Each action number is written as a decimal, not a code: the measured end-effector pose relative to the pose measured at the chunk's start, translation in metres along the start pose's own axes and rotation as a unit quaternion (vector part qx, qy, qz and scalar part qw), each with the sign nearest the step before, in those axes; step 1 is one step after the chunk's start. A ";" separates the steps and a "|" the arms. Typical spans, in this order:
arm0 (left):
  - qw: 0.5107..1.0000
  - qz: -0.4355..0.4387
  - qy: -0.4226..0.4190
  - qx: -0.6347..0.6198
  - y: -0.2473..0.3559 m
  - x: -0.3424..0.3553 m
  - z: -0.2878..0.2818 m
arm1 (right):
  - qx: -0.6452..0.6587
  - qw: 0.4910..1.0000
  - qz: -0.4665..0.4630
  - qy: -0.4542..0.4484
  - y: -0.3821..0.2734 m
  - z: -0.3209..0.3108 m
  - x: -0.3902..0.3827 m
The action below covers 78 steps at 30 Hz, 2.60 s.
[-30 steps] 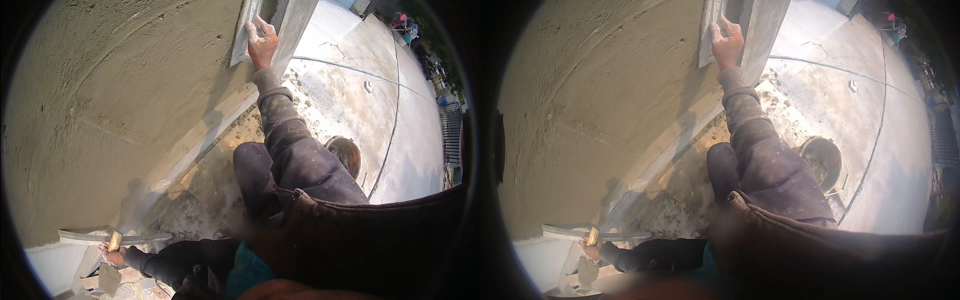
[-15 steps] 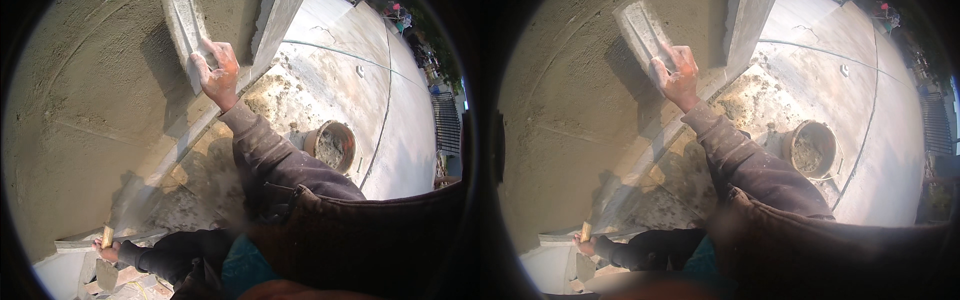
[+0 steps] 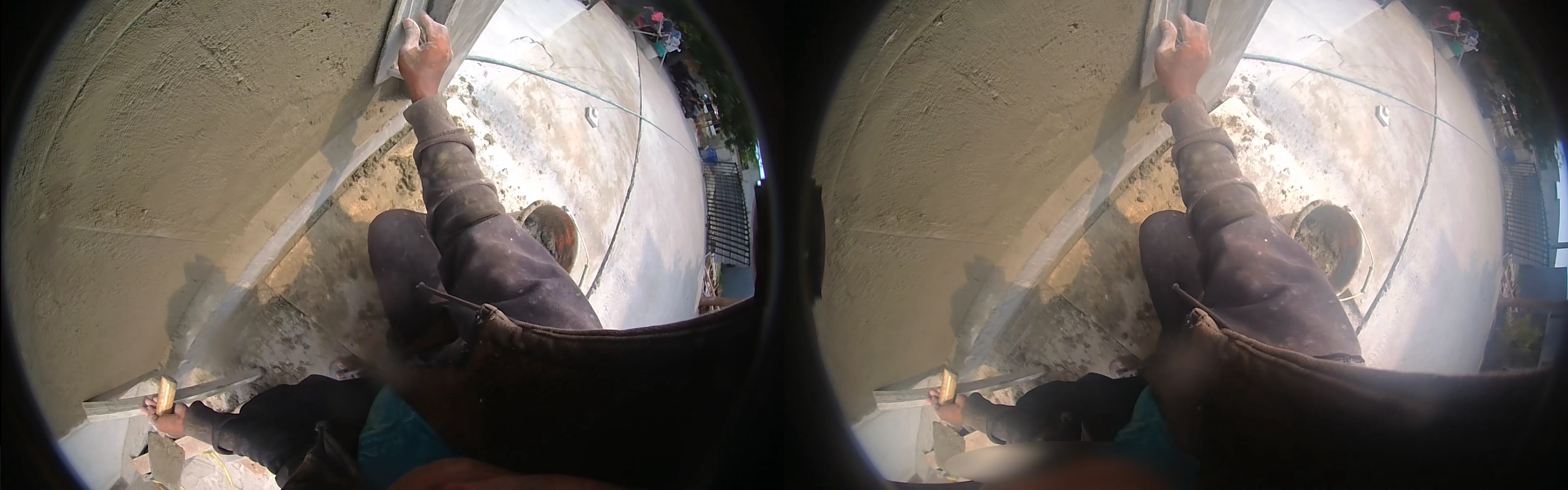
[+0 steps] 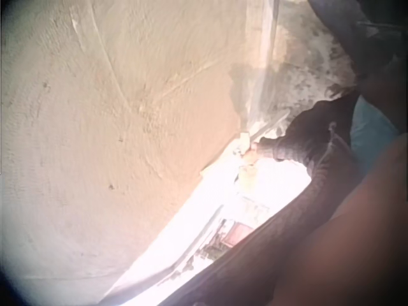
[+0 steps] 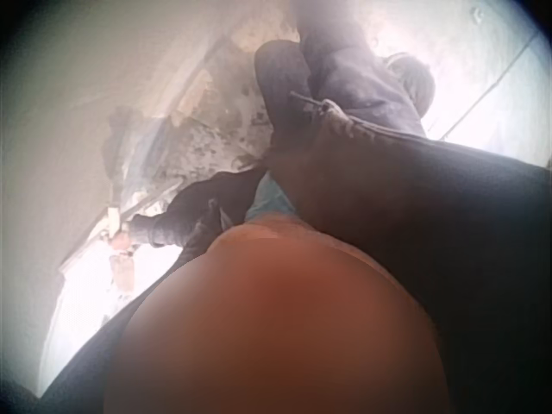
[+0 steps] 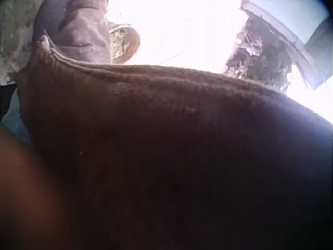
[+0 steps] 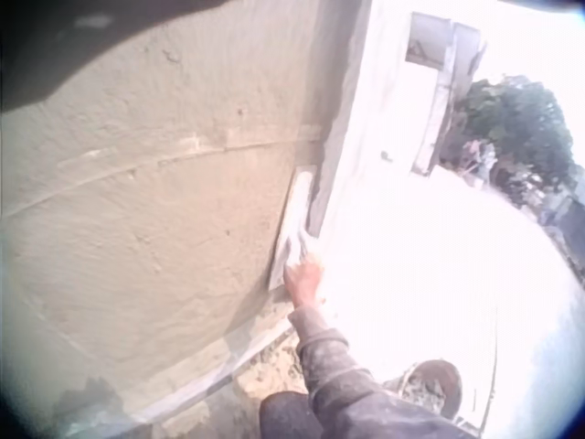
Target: The person applies wet plaster to a wall using a trowel and smooths it with a straightedge. They repeatedly scoop plaster from a bucket, spread it on the wall, and level the surface.
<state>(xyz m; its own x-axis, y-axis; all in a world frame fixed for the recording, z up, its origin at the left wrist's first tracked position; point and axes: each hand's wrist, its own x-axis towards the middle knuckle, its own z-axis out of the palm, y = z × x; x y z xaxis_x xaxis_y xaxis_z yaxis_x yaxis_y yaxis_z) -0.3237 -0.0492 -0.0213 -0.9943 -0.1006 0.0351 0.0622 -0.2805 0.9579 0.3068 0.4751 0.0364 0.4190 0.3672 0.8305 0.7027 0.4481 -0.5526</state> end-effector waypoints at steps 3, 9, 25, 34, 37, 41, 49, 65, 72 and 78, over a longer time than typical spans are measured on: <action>1.000 0.008 -0.002 0.007 0.004 -0.003 -0.001 | 0.007 1.000 0.002 -0.007 0.000 0.003 0.002; 1.000 -0.014 0.011 0.004 -0.001 0.001 0.001 | 0.013 0.998 0.003 -0.056 -0.014 -0.009 -0.024; 1.000 -0.006 -0.014 -0.001 -0.003 -0.003 -0.002 | -0.026 0.998 -0.022 -0.061 -0.003 -0.001 0.024; 0.997 0.046 -0.054 -0.015 -0.025 0.036 -0.018 | 0.111 0.991 0.033 -0.071 -0.118 -0.005 -0.097; 0.999 -0.005 0.017 -0.050 -0.009 -0.014 0.033 | 0.125 0.988 -0.004 -0.095 -0.121 -0.021 -0.108; 0.999 -0.012 0.008 -0.046 -0.002 -0.027 0.032 | 0.078 0.996 -0.010 -0.040 -0.033 -0.040 -0.059; 0.996 -0.064 -0.063 -0.018 0.002 0.029 -0.021 | 0.057 0.989 0.038 -0.128 0.063 -0.001 -0.067; 0.997 -0.023 0.024 -0.065 0.015 -0.014 0.002 | 0.221 0.964 0.095 -0.112 0.008 0.021 -0.128; 0.996 -0.045 0.009 -0.080 -0.008 0.003 0.001 | 0.265 0.945 0.119 -0.149 -0.080 0.011 -0.177; 0.994 -0.062 0.017 -0.091 -0.012 0.016 -0.017 | 0.269 0.942 0.126 -0.159 -0.137 0.011 -0.214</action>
<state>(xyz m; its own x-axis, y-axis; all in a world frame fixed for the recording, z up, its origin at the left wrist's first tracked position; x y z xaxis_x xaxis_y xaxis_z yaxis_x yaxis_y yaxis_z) -0.3394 -0.0634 -0.0374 -0.9920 -0.0856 -0.0923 -0.0429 -0.4599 0.8869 0.1143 0.3438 -0.0666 0.2792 0.7040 0.6530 0.1760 0.6310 -0.7555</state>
